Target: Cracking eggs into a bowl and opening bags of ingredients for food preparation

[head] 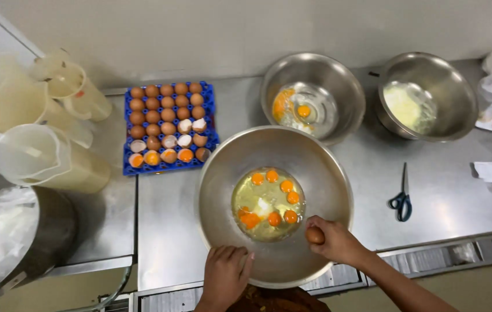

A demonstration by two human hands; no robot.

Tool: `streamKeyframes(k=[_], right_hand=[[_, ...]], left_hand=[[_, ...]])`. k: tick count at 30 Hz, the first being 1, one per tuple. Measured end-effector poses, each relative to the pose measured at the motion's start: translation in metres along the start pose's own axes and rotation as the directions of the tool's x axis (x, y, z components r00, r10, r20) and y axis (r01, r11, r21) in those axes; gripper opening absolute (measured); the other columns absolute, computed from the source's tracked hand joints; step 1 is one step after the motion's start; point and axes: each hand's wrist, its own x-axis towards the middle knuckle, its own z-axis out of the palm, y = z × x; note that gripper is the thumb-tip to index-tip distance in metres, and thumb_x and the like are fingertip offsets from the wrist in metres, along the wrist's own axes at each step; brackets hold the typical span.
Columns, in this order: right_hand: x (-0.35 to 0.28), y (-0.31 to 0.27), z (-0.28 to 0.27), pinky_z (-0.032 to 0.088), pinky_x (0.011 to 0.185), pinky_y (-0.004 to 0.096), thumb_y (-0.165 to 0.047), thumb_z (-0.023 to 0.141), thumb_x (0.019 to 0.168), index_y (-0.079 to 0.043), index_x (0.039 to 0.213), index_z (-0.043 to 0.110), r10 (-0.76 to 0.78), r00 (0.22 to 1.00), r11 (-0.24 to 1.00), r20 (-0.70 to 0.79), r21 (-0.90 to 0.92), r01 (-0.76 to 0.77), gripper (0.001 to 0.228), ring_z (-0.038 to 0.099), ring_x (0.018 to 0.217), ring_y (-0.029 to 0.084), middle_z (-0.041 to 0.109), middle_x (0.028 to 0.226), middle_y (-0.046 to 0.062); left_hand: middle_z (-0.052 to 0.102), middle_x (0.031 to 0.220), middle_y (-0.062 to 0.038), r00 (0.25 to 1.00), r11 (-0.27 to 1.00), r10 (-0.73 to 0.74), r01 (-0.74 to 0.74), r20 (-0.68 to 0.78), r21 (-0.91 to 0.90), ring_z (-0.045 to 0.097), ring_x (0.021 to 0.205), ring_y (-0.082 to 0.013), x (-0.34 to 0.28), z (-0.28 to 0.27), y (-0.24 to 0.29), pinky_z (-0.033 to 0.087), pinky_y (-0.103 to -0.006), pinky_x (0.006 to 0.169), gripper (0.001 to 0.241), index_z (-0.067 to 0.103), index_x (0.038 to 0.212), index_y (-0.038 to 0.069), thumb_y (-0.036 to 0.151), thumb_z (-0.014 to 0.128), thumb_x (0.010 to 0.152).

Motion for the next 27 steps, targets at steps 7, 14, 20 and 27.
streamKeyframes(k=[7,14,20,27], right_hand=[[-0.006,0.032,-0.038,0.053,0.095,0.035,-0.024,0.068,0.087,-0.025,0.143,0.051,-0.229,0.96,0.955,0.161,-0.155,0.254,0.058,0.064,0.114,0.025,0.061,0.121,0.008],[0.005,0.067,-0.058,0.054,0.086,0.04,-0.031,0.058,0.102,-0.007,0.13,0.056,-0.671,0.703,0.53,0.237,-0.511,0.677,0.037,0.062,0.1,0.03,0.062,0.109,0.01],[0.0,0.058,-0.064,0.05,0.089,0.034,-0.026,0.062,0.098,-0.016,0.118,0.059,-0.546,0.798,0.706,0.256,-0.373,0.602,0.023,0.059,0.107,0.023,0.059,0.111,0.005],[-0.007,-0.012,-0.066,0.042,0.059,0.025,-0.023,0.067,0.097,-0.008,0.134,0.068,-0.063,0.966,0.76,0.249,0.64,-0.116,0.04,0.06,0.071,0.015,0.064,0.085,0.006]], left_hand=[[0.046,0.059,-0.001,0.958,0.986,0.157,-0.137,-0.241,0.097,0.047,0.057,-0.0212,-0.013,0.032,0.0,0.033,-0.0378,0.062,0.032,0.049,0.059,0.016,0.023,0.068,0.083],[0.041,0.053,0.0,0.937,0.988,0.139,-0.108,-0.319,0.112,0.043,0.05,-0.0216,-0.012,0.039,0.0,0.032,-0.0364,0.059,0.025,0.039,0.053,0.016,0.016,0.06,0.067],[0.042,0.055,0.001,0.944,0.988,0.127,-0.093,-0.304,0.122,0.044,0.05,-0.0217,-0.016,0.046,-0.007,0.035,-0.0362,0.061,0.02,0.042,0.054,0.016,0.015,0.059,0.065],[0.074,0.087,0.001,0.97,0.913,-0.242,0.241,0.038,-0.33,0.072,0.077,-0.017,0.007,0.032,0.014,0.061,-0.0284,0.068,0.019,0.077,0.089,0.017,0.022,0.081,0.071]])
